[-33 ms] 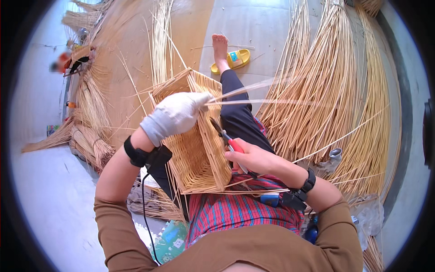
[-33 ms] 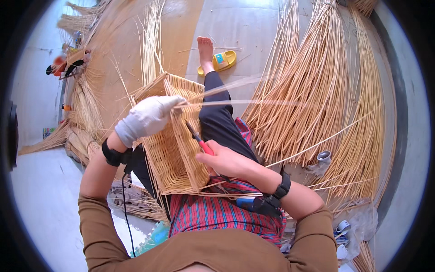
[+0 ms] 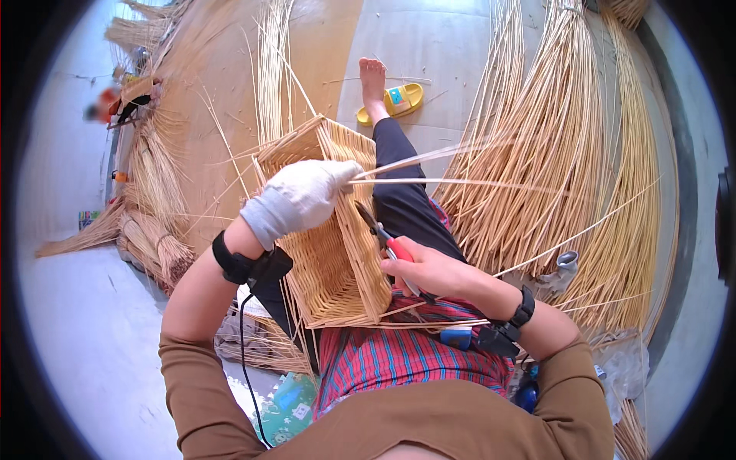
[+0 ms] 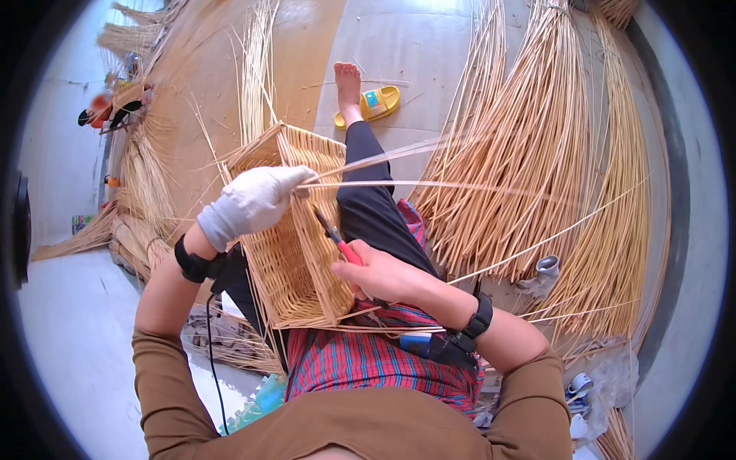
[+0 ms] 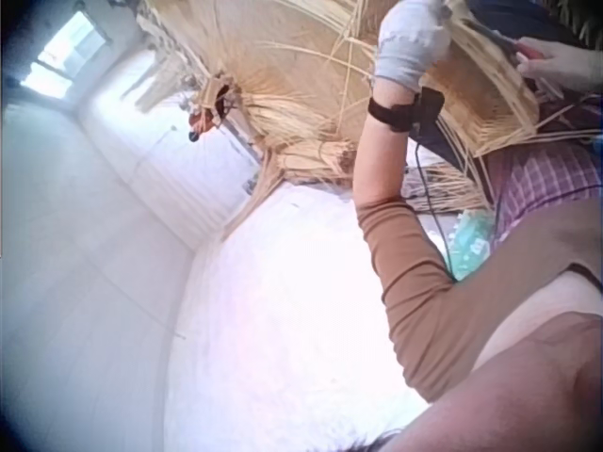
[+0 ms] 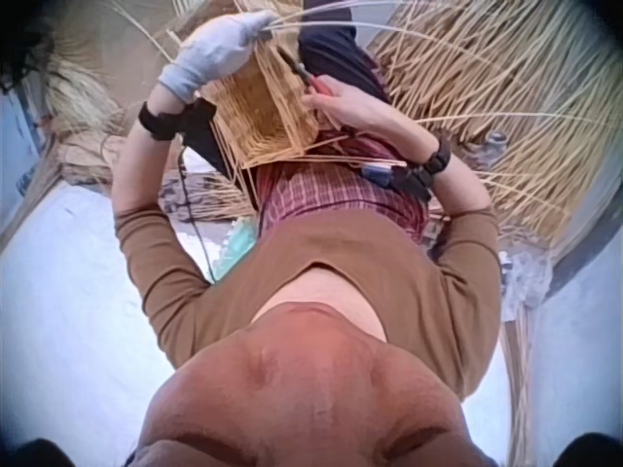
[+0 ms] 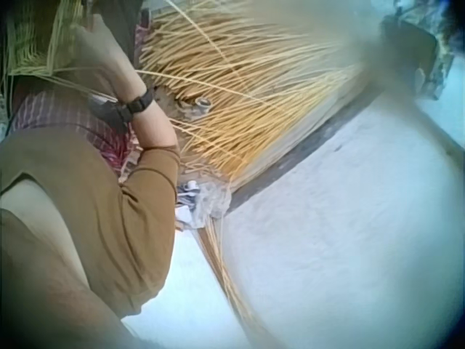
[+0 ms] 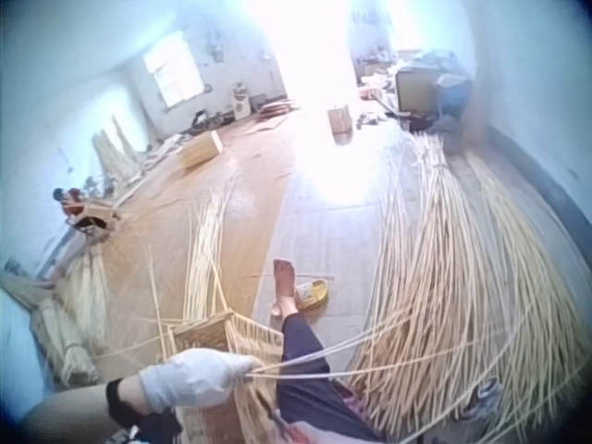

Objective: Weaving a rectangular basket using long reeds or strips.

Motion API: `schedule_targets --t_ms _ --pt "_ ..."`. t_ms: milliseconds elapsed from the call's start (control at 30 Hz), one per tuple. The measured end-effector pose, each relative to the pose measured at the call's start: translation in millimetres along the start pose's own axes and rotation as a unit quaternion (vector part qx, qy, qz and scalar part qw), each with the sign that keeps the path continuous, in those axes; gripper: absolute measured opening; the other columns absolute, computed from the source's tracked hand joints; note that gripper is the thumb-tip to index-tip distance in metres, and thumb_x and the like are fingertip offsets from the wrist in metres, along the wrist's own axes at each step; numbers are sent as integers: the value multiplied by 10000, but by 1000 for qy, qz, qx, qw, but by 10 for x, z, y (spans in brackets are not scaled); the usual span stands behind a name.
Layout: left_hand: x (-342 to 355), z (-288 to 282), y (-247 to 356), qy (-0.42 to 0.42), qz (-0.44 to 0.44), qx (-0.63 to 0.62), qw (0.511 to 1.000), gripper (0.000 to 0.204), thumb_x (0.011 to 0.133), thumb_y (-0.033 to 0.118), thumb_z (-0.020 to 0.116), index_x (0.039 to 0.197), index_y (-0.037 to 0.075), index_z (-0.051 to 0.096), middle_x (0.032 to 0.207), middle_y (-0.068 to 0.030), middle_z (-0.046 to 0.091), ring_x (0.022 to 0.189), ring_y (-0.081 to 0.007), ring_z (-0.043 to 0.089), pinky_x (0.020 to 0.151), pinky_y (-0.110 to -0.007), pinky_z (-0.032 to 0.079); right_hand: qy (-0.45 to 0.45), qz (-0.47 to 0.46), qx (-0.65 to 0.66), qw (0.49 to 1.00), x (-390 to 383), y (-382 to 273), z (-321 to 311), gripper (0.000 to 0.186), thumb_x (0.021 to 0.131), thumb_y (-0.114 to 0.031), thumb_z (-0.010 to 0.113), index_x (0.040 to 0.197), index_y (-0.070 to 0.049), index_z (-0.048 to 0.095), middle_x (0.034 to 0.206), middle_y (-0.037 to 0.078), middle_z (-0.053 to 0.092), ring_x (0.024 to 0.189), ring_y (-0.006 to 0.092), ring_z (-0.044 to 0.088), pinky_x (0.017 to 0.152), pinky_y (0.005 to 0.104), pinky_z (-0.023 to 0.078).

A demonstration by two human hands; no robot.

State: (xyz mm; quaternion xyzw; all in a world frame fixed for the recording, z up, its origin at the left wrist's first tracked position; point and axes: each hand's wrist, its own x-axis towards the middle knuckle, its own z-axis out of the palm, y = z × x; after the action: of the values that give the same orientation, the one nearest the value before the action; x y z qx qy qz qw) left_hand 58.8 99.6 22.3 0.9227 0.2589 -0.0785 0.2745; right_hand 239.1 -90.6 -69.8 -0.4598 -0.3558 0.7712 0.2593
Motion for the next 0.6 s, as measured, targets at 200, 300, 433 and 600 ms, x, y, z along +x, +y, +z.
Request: schedule_targets --t_ms 200,300,433,600 --pt "-33 39 36 -23 -22 30 999 440 869 -77 547 1273 55 661 1086 -220 742 1022 -395 723 902 -434 576 -25 2 7 1000 -42 65 94 403 1058 -398 594 1186 -31 484 836 22 568 686 106 547 641 296 481" --pt "-30 65 -39 -24 4 -40 999 264 939 57 595 1190 47 678 1019 -238 732 974 -437 700 852 -485 561 -31 -3 8 999 -65 49 115 435 1055 -407 598 1227 -24 485 849 17 562 703 102 539 652 293 480" --pt "27 35 -11 -53 -9 -70 996 357 887 -46 523 1204 6 678 1058 -229 746 1013 -370 731 906 -436 573 -29 -5 -4 1000 -19 100 111 474 1052 -427 592 1269 -20 483 845 16 562 714 105 541 666 298 486" --pt "104 21 -101 -67 -5 -78 995 505 825 -161 437 1260 -34 659 1086 -218 761 1037 -298 761 938 -392 584 -25 4 -25 999 -4 61 74 527 1041 -440 597 1327 -15 476 858 35 580 741 121 568 698 311 498"
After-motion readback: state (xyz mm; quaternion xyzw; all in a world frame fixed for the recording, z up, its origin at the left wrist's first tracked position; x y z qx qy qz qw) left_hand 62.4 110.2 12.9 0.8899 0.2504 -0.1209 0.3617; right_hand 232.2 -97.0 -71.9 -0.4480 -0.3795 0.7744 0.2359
